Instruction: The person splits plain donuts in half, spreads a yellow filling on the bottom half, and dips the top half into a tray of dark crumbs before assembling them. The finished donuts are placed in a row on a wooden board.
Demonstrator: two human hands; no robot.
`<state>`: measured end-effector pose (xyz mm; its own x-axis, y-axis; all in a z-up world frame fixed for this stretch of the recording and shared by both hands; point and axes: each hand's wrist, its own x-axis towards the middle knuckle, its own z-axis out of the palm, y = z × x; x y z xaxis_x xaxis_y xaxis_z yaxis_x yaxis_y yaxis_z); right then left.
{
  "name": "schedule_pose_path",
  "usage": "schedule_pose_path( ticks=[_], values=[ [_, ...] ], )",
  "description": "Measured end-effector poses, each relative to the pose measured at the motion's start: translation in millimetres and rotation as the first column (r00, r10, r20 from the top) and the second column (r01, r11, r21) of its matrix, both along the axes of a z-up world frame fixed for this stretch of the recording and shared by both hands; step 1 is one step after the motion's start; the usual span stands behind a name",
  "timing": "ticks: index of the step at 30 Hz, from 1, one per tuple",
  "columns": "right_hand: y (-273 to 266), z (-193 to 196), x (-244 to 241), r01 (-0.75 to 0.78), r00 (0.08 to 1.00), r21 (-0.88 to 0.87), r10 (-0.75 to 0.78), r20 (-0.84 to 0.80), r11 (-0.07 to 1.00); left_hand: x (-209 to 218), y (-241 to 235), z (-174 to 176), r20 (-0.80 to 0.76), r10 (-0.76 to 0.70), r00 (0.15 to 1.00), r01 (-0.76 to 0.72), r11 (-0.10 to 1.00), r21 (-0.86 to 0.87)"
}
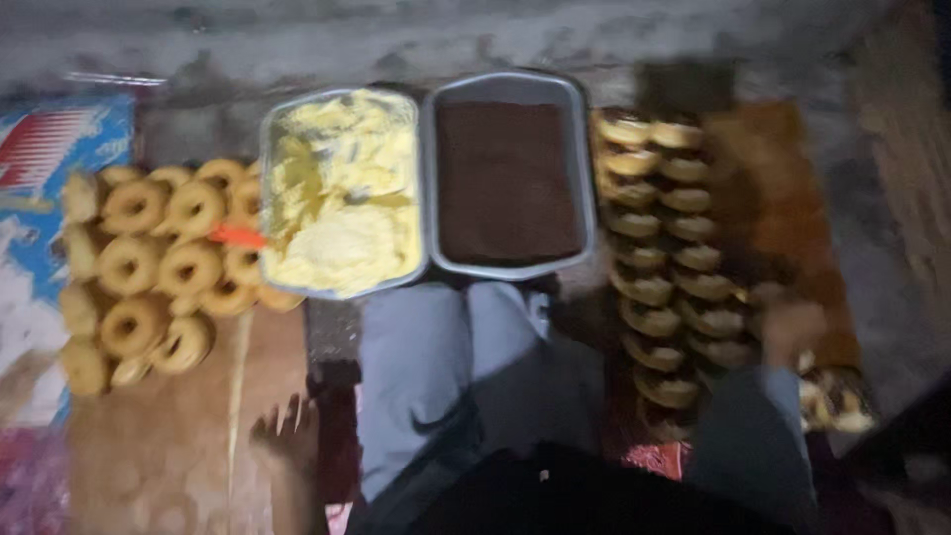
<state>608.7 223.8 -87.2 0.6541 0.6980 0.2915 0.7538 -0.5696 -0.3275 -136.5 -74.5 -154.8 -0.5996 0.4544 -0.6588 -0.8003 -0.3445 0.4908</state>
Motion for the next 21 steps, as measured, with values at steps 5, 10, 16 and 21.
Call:
schedule_pose_path(
  ticks=[5,10,16,21],
  values=[
    [-55,-14,-47,-0.175,0.98,0.054,0.179,-0.09,0.983,-49,34,-25,-0.143,0.03,0.989,-0.056,0.981,-0.185],
    [-100,-27,-100,-0.291,0.939,0.072,0.299,-0.169,0.954,-121,112,-30,-0.526,0.021,0.851,-0.11,0.984,-0.138],
    [-109,-26,-166,-0.382,0.897,0.074,0.389,-0.208,0.921,-173,180,0,-0.741,-0.094,0.665,-0.422,0.771,-0.478],
    [-108,6,-183,-0.419,0.888,0.057,0.422,-0.185,0.906,-213,179,24,-0.799,-0.16,0.58,-0.814,-0.088,-0.574]
  ],
)
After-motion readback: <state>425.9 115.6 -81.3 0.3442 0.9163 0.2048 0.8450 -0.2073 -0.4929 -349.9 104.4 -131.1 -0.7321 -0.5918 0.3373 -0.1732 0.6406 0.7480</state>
